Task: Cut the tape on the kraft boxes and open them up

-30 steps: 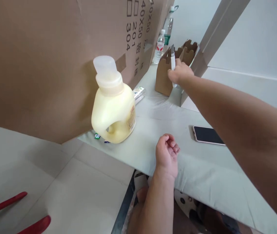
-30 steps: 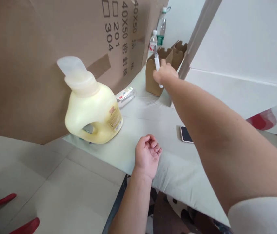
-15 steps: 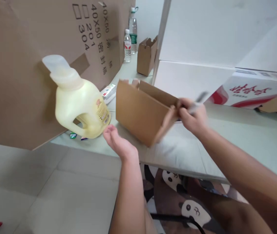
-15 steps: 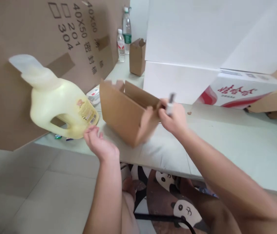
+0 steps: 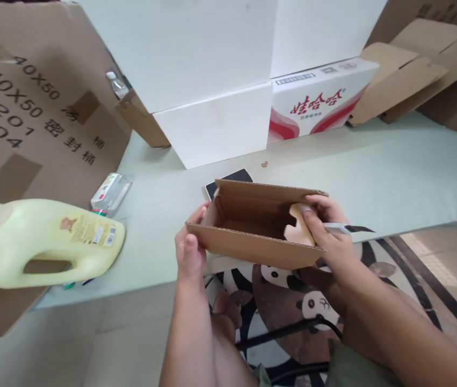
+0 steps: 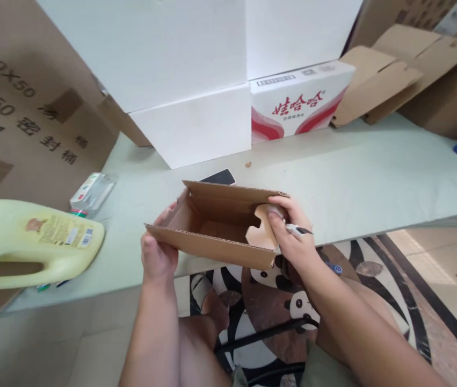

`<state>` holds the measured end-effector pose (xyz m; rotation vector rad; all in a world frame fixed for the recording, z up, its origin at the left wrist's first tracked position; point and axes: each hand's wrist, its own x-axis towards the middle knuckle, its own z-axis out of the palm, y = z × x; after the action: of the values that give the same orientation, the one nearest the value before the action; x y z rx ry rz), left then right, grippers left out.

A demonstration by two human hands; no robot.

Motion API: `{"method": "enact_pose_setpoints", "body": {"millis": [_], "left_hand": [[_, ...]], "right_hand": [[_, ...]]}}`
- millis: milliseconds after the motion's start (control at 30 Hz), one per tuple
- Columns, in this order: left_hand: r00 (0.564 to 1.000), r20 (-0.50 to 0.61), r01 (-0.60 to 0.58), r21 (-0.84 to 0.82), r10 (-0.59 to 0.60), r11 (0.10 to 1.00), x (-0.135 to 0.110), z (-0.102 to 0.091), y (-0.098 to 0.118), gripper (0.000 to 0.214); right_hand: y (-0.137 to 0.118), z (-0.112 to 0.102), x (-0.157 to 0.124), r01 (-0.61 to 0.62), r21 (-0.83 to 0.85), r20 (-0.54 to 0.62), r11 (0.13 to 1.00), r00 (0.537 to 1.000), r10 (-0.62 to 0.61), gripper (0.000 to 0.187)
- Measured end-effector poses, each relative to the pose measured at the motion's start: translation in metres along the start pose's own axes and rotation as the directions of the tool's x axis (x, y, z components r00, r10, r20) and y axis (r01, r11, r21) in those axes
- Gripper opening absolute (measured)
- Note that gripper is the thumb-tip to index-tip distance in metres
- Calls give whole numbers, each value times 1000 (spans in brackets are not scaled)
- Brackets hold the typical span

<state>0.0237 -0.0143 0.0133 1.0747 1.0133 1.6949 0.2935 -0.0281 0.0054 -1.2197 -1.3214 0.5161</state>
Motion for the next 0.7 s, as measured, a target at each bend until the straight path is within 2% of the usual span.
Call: {"method": "enact_pose_setpoints", "body": {"millis": [100, 200, 333, 433, 500, 567, 633, 700], "left_hand": [[1000, 5, -24, 101, 24, 995, 4, 11, -4, 62], [1000, -28, -1, 144, 5, 990, 5, 21, -9, 58], [999, -35, -19, 136, 24, 991, 2, 30, -13, 48], [999, -42, -18, 96, 22, 995, -2, 32, -12, 37], [998, -50, -18, 82, 23, 996, -2, 31, -11, 37], [998, -12, -63, 148, 65, 987, -1, 27, -11, 36], [993, 66, -114, 251, 100, 961, 1, 22, -11, 27], [986, 133, -141, 325, 102, 935, 4, 18, -11, 23]], "right_hand": [[13, -3, -3, 31, 123, -78, 992, 997, -21, 28], [16, -7, -6, 3, 183, -60, 983, 998, 9, 42], [12, -20, -7, 7, 176, -47, 984, 999, 1, 15], [8, -30, -7, 44, 216, 2, 975, 999, -46, 17], [6, -34, -6, 45, 226, 32, 973, 998, -54, 24], [6, -36, -5, 48, 230, 49, 972, 997, -61, 28], [7, -37, -4, 51, 251, 68, 967, 995, -70, 28], [10, -39, -4, 56, 286, 96, 956, 992, -86, 28]]}}
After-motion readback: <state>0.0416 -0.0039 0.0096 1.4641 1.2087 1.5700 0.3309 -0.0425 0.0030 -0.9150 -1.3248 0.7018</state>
